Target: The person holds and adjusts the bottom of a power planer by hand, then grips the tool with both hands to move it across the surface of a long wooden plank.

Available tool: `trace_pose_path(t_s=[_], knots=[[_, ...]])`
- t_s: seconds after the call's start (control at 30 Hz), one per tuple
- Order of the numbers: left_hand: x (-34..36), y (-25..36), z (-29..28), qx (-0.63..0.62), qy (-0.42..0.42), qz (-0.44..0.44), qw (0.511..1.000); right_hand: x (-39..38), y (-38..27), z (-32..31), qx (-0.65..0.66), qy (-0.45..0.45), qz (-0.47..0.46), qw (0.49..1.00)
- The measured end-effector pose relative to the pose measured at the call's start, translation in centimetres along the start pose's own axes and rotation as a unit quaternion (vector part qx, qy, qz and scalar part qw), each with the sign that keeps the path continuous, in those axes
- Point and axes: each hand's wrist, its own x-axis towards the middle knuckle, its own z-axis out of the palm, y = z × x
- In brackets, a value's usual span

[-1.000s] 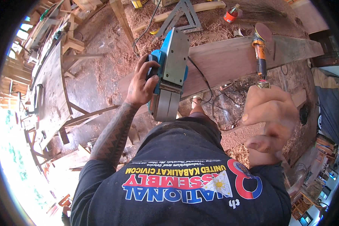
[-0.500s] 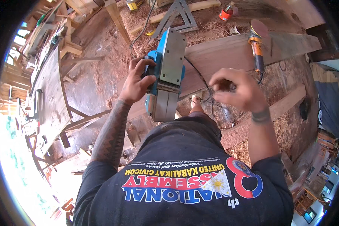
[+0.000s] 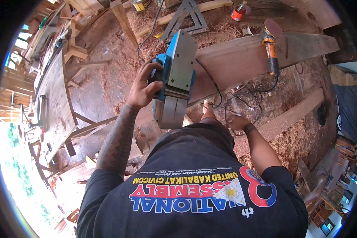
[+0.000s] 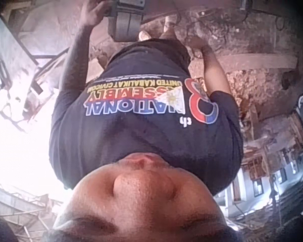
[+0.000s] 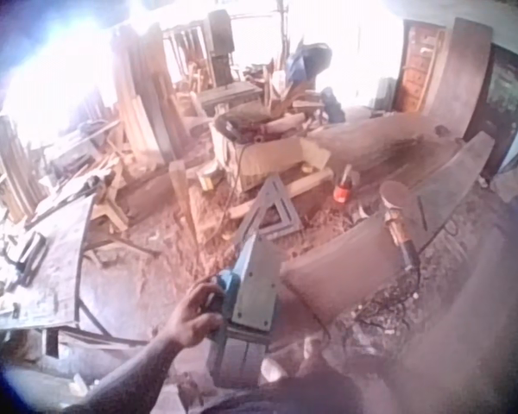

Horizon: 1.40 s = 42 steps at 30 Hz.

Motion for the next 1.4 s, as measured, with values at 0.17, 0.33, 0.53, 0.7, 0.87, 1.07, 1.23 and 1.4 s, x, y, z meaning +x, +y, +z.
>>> trace_pose_path(t_s=[0.17, 0.33, 0.53, 0.7, 0.87, 1.07, 1.23, 1.4], knots=[[1.3, -0.1, -1.2, -0.052, -0.054, -0.024, 0.997, -0.5, 1.9, 1.3, 0.104, -0.008, 0.108, 0.989], [3.8, -0.6, -2.4, -0.065, -0.174, -0.026, 0.982, -1.4, 2.9, 0.5, 0.077, 0.049, 0.116, 0.989], [5.8, -1.1, -3.1, -0.121, -0.22, -0.029, 0.968, -4.4, -10.4, -11.4, 0.185, 0.395, -0.068, 0.897], [5.5, -3.2, -4.0, -0.191, -0.232, -0.073, 0.951, -4.1, -21.6, -23.1, -0.055, 0.524, -0.238, 0.816], [7.1, -2.2, -4.7, -0.131, -0.289, -0.136, 0.938, -0.6, -25.2, -28.4, -0.184, 0.257, -0.168, 0.934], [5.3, 0.9, -7.0, 0.117, -0.198, -0.031, 0.973, -0.1, -26.6, -25.6, -0.178, 0.155, -0.134, 0.962], [3.5, 0.3, -7.7, 0.118, -0.158, 0.014, 0.98, 1.3, -25.6, -22.0, -0.029, 0.147, -0.141, 0.979], [3.3, 0.0, -7.0, 0.121, -0.181, 0.053, 0.975, 3.7, -29.9, -23.5, -0.152, 0.3, -0.229, 0.914]])
